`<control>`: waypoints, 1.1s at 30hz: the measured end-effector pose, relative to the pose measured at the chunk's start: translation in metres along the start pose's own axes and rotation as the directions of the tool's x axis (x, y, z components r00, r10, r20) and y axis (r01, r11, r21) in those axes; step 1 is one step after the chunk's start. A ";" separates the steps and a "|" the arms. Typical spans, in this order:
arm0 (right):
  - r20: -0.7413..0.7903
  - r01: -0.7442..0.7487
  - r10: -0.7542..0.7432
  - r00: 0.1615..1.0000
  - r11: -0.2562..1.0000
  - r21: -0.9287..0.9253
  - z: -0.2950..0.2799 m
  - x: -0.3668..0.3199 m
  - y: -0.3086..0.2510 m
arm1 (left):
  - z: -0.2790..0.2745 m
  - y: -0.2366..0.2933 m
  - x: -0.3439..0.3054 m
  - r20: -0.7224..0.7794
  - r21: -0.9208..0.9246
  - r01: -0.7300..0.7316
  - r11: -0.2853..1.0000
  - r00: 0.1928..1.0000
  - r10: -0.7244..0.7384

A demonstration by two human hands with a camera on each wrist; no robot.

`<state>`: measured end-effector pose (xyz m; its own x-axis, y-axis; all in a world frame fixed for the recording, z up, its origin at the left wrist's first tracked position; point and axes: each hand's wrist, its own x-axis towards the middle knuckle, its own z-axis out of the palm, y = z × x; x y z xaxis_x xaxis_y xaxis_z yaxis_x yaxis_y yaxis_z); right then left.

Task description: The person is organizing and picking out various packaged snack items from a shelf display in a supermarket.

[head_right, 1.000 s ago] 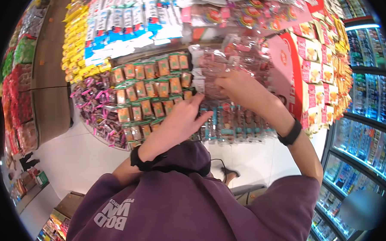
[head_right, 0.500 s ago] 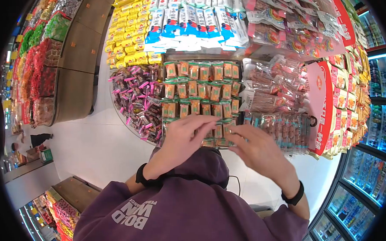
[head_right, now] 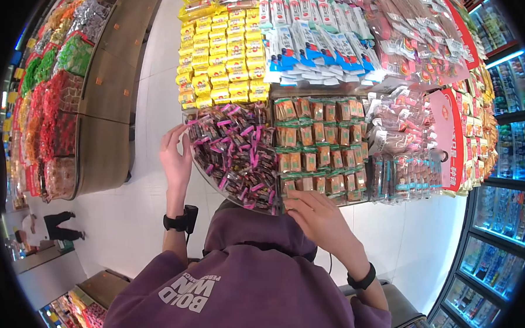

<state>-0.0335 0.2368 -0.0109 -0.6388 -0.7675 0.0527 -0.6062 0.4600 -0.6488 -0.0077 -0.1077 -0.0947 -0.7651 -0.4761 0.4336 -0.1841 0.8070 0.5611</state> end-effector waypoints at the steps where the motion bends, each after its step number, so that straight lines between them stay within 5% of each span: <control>1: -0.016 -0.009 0.009 1.000 1.000 -0.021 0.012 0.009 -0.008 | -0.003 -0.004 0.005 0.022 -0.040 -0.040 0.998 0.999 0.041; 4: 0.002 -0.034 0.035 0.999 0.991 -0.128 0.046 0.041 -0.032 | -0.004 -0.004 0.012 0.082 -0.277 -0.101 0.955 0.988 0.128; 8: -0.087 -0.129 0.106 0.991 0.933 -0.336 0.091 0.085 -0.037 | 0.008 -0.017 0.016 0.139 -0.219 -0.371 0.903 0.904 0.405; 18: -0.267 -0.267 0.173 0.948 0.889 -0.373 0.121 0.103 -0.047 | 0.012 -0.034 0.024 0.186 -0.339 -0.361 0.869 0.879 0.438; 23: -0.480 -0.471 0.281 0.831 0.815 -0.337 0.104 0.082 -0.053 | 0.010 -0.032 0.027 0.188 -0.358 -0.377 0.854 0.867 0.461; 33: -0.720 -0.632 0.279 0.635 0.724 -0.277 0.039 0.003 0.000 | 0.013 -0.028 0.027 0.192 -0.354 -0.366 0.861 0.872 0.450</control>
<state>-0.0164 0.2172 -0.0403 -0.9161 -0.0373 0.3993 -0.1659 0.9417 -0.2927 -0.0312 -0.1380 -0.1080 -0.8688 0.0147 0.4950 0.3396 0.7452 0.5739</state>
